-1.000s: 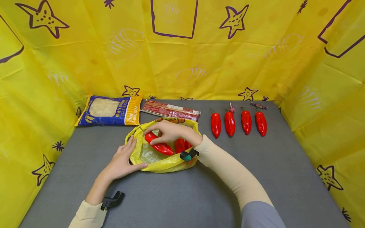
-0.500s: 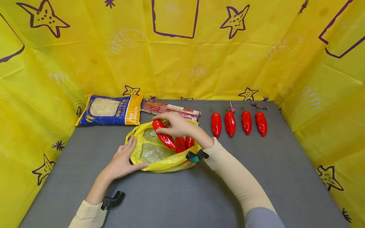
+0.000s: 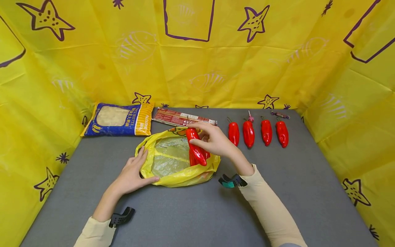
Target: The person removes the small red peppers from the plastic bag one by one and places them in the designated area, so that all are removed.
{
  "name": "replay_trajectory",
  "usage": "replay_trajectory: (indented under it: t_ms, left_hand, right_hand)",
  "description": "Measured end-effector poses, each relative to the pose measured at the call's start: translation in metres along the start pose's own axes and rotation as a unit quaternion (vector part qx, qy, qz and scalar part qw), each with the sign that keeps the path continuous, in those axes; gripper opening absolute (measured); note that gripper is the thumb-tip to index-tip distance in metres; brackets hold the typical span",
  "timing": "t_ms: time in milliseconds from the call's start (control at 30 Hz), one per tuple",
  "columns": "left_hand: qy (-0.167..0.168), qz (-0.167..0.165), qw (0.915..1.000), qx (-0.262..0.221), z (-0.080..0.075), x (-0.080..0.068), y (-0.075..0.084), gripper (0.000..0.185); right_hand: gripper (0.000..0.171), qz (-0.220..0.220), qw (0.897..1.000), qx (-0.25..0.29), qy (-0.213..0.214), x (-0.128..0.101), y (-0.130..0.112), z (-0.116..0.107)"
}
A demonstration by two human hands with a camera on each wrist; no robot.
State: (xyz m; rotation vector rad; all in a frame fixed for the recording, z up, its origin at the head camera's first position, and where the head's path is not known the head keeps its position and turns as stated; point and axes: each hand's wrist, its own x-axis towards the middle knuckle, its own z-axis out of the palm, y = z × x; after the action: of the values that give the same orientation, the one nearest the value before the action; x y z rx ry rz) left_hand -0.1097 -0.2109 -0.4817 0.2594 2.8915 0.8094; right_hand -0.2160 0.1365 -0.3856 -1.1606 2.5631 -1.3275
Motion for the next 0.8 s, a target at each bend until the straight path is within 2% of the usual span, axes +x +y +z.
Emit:
replay_trajectory:
  t_ms: [167, 567, 800]
  left_hand:
    - [-0.001, -0.002, 1.0000, -0.001, 0.000, 0.000, 0.001, 0.127]
    - [-0.002, -0.003, 1.0000, 0.002, 0.002, 0.001, -0.002, 0.128]
    - [0.000, -0.004, 1.0000, 0.005, 0.002, 0.001, -0.002, 0.129]
  right_hand:
    - [0.052, 0.025, 0.999, 0.009, 0.031, -0.029, 0.012, -0.015]
    - [0.054, 0.136, 0.989, 0.049, 0.044, -0.104, 0.053, -0.047]
    - [0.057, 0.148, 0.987, 0.034, 0.055, -0.135, 0.071, -0.056]
